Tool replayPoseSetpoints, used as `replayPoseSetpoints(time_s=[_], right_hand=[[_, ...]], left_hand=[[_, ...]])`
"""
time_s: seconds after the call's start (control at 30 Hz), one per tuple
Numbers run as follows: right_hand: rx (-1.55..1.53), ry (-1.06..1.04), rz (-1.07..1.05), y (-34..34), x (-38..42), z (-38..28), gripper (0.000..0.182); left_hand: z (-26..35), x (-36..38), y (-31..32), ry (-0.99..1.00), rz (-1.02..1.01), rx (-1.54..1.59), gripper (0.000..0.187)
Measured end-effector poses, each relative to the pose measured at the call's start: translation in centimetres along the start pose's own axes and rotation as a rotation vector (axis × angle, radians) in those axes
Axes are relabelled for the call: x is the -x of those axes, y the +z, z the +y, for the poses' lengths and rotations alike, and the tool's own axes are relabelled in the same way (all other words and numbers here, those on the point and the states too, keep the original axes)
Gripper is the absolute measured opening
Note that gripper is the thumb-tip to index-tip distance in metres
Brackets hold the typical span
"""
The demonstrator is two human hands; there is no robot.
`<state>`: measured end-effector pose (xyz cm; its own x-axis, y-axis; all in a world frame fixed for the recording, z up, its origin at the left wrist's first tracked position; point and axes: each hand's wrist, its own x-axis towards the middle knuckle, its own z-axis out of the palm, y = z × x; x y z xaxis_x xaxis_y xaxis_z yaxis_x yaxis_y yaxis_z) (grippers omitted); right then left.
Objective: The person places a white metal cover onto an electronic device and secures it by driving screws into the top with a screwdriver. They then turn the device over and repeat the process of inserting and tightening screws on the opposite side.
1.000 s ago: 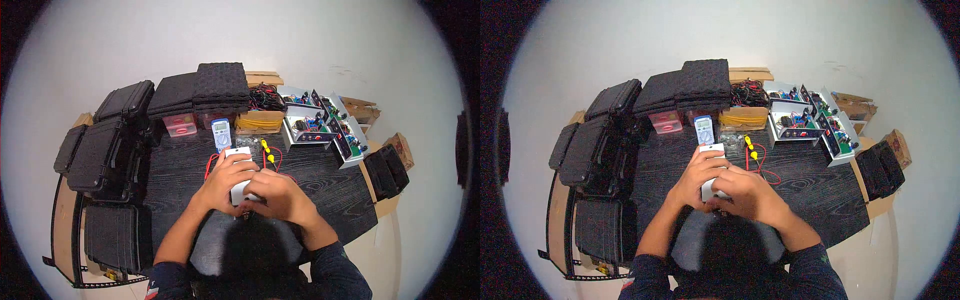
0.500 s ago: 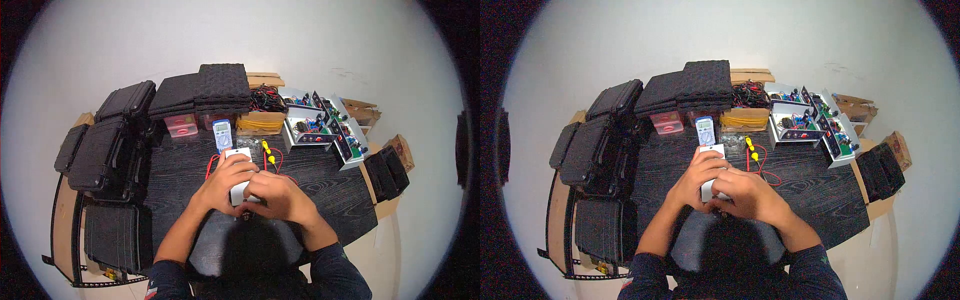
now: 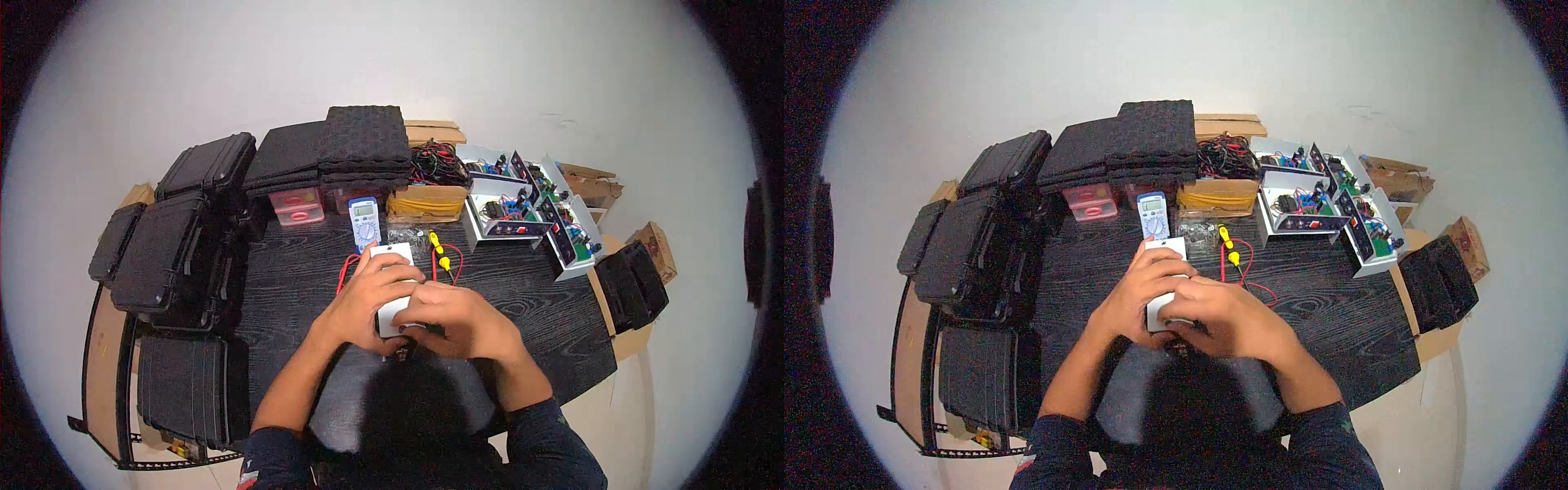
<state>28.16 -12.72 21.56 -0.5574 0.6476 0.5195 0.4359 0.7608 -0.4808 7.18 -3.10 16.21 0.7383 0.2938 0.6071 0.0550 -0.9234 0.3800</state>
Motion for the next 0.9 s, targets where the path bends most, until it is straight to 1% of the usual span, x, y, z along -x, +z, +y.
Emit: replayPoseSetpoints(time_s=[0.1, 0.2, 0.3, 0.4, 0.6, 0.7, 0.8, 0.9], right_hand=[[-0.042, -0.008, -0.004, 0.0, 0.0, 0.3, 0.026], [-0.035, 0.063, -0.010, 0.2, 0.0, -0.1, 0.027], [-0.033, -0.004, 0.013, -0.1, -0.4, -0.4, 0.026], [-0.054, -0.029, -0.019, 0.2, 0.3, 0.7, 0.026], [-0.078, 0.014, -0.003, 0.4, 0.0, 0.1, 0.023], [-0.093, -0.043, 0.015, 0.3, 0.2, 0.8, 0.023], [-0.035, 0.010, 0.015, 0.5, 0.1, 0.6, 0.025], [0.068, 0.009, 0.025, 0.6, -0.2, 0.6, 0.020]], left_hand=[[0.1, -0.2, -0.1, 0.012, -0.005, -0.012, 0.079], [0.3, -0.4, -0.2, 0.018, -0.002, -0.016, 0.079], [0.3, -0.3, -0.2, -0.002, -0.007, 0.016, 0.079], [0.3, -0.4, -0.1, 0.007, -0.005, 0.003, 0.079], [0.2, -0.4, -0.2, 0.019, -0.003, 0.008, 0.080], [0.2, -0.3, 0.0, 0.024, 0.007, -0.002, 0.080], [0.1, -0.2, 0.1, 0.015, 0.000, -0.003, 0.079], [-0.1, 0.0, 0.1, 0.011, 0.003, 0.030, 0.080]])
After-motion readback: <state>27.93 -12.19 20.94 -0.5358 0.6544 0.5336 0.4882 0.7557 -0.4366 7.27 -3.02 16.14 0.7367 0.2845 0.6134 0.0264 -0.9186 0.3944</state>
